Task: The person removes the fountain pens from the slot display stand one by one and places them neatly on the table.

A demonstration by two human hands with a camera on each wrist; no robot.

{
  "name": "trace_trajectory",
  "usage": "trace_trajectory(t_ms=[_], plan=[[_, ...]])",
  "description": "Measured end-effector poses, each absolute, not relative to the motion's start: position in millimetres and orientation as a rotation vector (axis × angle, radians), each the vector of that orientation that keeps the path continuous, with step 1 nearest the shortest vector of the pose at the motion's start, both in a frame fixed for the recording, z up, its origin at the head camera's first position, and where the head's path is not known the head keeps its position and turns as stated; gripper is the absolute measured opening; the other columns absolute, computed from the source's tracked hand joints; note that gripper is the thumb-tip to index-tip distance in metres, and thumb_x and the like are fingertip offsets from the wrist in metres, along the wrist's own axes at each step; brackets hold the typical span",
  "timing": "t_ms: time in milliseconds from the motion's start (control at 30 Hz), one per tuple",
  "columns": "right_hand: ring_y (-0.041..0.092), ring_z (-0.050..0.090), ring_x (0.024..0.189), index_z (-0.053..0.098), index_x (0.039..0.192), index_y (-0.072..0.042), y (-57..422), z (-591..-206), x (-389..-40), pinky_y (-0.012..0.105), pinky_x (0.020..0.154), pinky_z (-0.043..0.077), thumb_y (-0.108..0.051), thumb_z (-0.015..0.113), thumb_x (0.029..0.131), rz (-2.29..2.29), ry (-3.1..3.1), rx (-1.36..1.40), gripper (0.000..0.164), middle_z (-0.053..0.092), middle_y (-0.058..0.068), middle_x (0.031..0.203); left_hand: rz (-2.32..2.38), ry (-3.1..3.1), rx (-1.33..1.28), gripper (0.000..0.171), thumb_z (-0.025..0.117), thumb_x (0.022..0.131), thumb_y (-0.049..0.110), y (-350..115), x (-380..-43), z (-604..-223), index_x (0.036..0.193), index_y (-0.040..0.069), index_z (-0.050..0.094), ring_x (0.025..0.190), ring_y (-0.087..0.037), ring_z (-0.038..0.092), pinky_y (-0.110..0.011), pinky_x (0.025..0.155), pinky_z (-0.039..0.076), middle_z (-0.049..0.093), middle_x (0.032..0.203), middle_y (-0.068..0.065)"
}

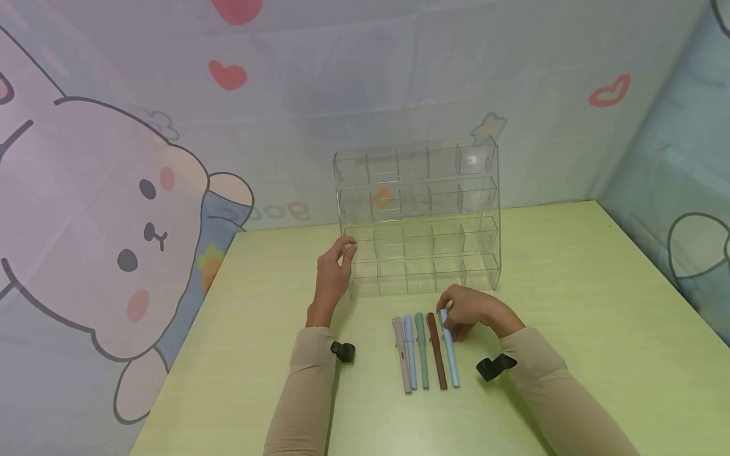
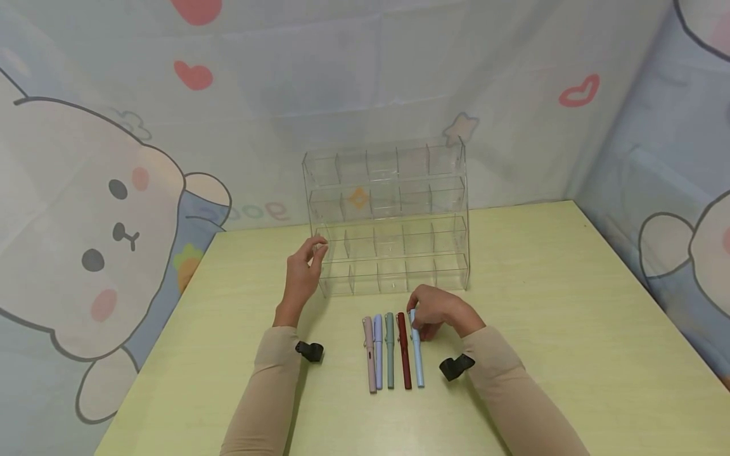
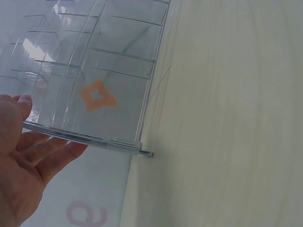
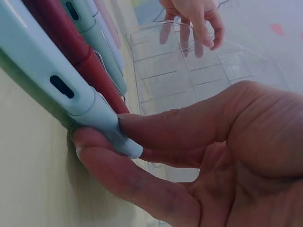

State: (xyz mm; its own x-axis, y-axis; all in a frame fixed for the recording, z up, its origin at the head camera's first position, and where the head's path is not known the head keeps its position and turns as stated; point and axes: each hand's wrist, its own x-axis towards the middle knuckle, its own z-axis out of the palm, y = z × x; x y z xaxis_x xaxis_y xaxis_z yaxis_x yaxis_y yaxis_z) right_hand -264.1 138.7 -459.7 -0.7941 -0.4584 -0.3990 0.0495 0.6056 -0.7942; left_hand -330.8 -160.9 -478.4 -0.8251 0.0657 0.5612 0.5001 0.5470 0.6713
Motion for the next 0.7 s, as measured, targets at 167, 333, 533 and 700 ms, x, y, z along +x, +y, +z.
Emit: trace_trajectory(t_ms=[167,333,533,700], plan=[[0.027,0.071,0.066,0.059,0.121,0.012,137.6,-459.3,-262.7,0.038,0.062,0.061,0.012,0.065,0.086,-1.094,2.282,-0.327,0.035,0.067,0.016,0.083,-1.216,-2.308,-0.458,0.019,0.053,0.106,0.030,-160.9,-330.9,-478.6,0.116,0.018,0.064,0.066,-0.028,0.064,-0.045,0.083,0.054,0.066,0.128,-0.012],[0.027,0.071,0.067,0.059,0.115,0.012,138.0,-458.0,-261.5,0.038,0.063,0.061,0.013,0.064,0.088,-1.091,2.284,-0.347,0.027,0.068,0.016,0.084,-1.224,-2.303,-0.464,0.019,0.053,0.106,0.029,-160.5,-331.3,-478.3,0.115,0.017,0.064,0.113,-0.037,0.065,-0.049,0.095,0.052,0.066,0.128,-0.012],[0.028,0.072,0.068,0.060,0.108,0.012,138.4,-457.2,-261.4,0.038,0.063,0.061,0.013,0.064,0.089,-1.086,2.287,-0.367,0.020,0.069,0.016,0.085,-1.227,-2.300,-0.469,0.019,0.053,0.106,0.029,-160.4,-331.1,-477.7,0.116,0.017,0.064,0.124,-0.033,0.058,-0.049,0.102,0.048,0.066,0.128,-0.012],[0.027,0.072,0.067,0.062,0.105,0.011,137.6,-457.5,-261.3,0.037,0.063,0.061,0.013,0.064,0.088,-1.071,2.303,-0.365,0.018,0.069,0.015,0.085,-1.225,-2.296,-0.463,0.018,0.054,0.106,0.026,-160.7,-331.4,-478.6,0.116,0.016,0.064,0.123,-0.035,0.059,-0.050,0.101,0.048,0.066,0.129,-0.014]])
